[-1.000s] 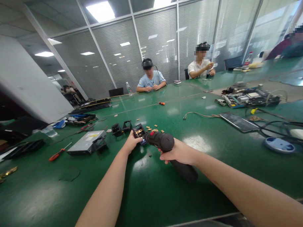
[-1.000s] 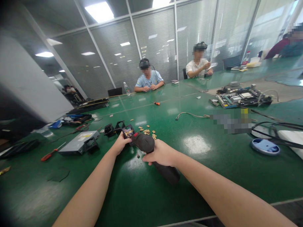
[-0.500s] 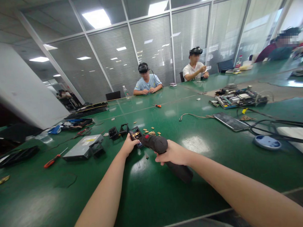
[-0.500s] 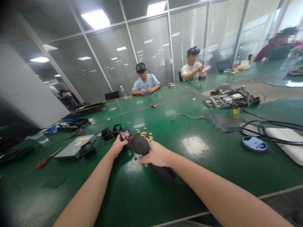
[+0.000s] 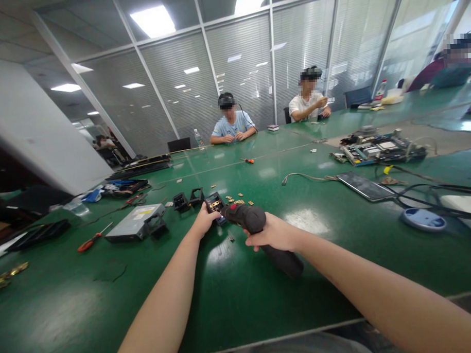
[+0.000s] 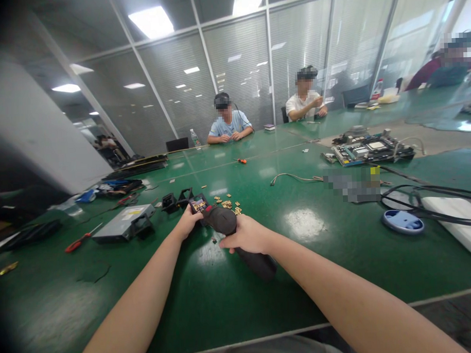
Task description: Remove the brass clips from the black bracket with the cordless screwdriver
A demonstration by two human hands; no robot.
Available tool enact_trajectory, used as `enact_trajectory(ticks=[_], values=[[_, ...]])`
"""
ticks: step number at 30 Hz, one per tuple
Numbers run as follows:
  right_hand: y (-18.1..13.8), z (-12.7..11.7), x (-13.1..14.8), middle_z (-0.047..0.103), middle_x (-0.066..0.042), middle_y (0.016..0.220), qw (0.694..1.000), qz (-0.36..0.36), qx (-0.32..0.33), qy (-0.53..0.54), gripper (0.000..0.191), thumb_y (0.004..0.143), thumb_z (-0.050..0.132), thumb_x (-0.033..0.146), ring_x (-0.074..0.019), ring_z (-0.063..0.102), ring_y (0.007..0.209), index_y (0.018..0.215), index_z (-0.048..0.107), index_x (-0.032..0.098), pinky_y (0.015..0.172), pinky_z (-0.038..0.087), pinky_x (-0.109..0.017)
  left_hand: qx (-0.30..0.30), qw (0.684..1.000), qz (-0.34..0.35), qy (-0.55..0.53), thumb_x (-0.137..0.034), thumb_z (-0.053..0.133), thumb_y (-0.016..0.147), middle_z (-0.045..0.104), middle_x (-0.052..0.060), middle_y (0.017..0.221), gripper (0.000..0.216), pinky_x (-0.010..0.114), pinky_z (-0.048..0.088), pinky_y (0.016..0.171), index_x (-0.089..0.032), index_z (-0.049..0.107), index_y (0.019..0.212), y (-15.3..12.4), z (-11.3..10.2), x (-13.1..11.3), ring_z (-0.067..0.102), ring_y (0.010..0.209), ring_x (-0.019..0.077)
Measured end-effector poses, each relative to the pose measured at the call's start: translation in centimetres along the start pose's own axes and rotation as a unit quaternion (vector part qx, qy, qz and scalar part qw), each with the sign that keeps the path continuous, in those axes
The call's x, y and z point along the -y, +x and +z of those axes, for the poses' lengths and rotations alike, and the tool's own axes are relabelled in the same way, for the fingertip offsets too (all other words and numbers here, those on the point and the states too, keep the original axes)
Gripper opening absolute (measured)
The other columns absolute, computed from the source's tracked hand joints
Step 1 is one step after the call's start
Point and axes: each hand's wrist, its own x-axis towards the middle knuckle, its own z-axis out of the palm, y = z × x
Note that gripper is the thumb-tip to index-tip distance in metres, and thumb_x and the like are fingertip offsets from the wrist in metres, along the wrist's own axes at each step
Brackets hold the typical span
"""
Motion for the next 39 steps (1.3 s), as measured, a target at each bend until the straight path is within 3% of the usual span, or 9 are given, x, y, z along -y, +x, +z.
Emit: enact_trajectory(ticks=[9, 24, 39], values=[[0.10, -0.06, -0.41, 0.064, 0.002, 0.073, 1.000, -0.014, 0.001, 0.003, 0.028, 0.069, 0.077, 0.020, -0.0180, 0.067, 0.062, 0.094, 0.063, 0.019, 0.058, 0.050, -0.028, -0.002, 1.000, 0.000, -0.011, -0.021, 0.079, 0.061, 0.070, 0.006, 0.113, 0.066, 0.048, 0.047, 0.107, -0.021, 0.054, 0.122, 0.06, -0.06, 0.30, 0.067, 0.107, 0.0263], [0.04, -0.03, -0.30, 0.066, 0.000, 0.071, 1.000, -0.001, -0.001, -0.012, 0.022, 0.068, 0.076, 0.023, -0.0179, 0.065, 0.060, 0.084, 0.061, 0.019, 0.060, 0.048, -0.030, 0.002, 1.000, 0.010, -0.003, -0.020, 0.076, 0.061, 0.070, 0.006, 0.115, 0.061, 0.045, 0.048, 0.105, -0.020, 0.056, 0.119, -0.15, 0.16, -0.09, 0.066, 0.109, 0.0262], [0.01, -0.08, -0.45, 0.066, 0.000, 0.073, 1.000, 0.005, -0.002, -0.021, 0.027, 0.068, 0.076, 0.024, -0.0189, 0.066, 0.061, 0.088, 0.059, 0.019, 0.060, 0.048, -0.030, 0.002, 1.000, 0.007, -0.014, -0.020, 0.081, 0.059, 0.070, 0.007, 0.115, 0.067, 0.046, 0.046, 0.106, -0.019, 0.056, 0.122, 0.15, 0.09, 0.32, 0.066, 0.107, 0.0258]])
